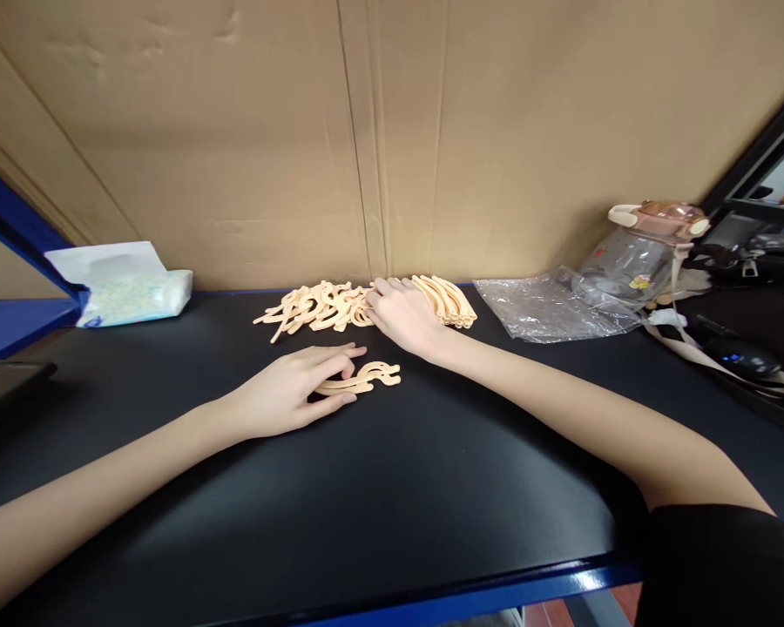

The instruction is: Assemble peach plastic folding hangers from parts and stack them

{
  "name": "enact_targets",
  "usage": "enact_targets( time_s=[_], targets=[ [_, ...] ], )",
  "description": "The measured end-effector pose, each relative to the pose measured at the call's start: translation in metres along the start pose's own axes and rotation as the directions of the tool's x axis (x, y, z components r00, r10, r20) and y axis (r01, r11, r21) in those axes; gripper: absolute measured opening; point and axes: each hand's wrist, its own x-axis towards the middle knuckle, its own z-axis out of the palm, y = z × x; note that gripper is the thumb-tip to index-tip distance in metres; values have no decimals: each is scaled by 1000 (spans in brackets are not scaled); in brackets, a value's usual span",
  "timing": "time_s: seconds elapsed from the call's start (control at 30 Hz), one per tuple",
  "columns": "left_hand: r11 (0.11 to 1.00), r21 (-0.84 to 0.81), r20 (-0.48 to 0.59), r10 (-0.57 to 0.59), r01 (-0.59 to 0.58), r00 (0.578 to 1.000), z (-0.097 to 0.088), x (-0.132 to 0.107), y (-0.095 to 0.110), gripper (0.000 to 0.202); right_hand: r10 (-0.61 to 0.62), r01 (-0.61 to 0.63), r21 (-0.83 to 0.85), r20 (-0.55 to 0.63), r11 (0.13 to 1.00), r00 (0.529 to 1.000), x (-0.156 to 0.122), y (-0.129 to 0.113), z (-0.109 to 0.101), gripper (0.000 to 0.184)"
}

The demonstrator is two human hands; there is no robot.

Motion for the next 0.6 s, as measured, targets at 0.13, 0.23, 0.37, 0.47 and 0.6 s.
enact_targets(
  time_s=[0.13,0.23,0.37,0.47,0.6],
  targets=[
    [1000,-18,-19,17,-18,1000,1,0,0,24,17,-17,10,13,1000,1000,-3,-4,11,26],
    [1000,-2,-14,8,-8,1000,2,0,-1,23,58,-59,27,16,998,998,-5,-4,17,27],
    [1000,18,0,-14,14,1000,1,-1,0,24,111,-112,55,12,992,994,-5,-1,22,27],
    [1000,5,-9,-6,6,1000,0,0,2,23,137,-137,65,14,988,991,-5,0,23,25],
    [1000,-19,-24,2,-2,1000,-1,2,4,21,151,-152,70,17,986,988,-6,0,22,23]
  ],
)
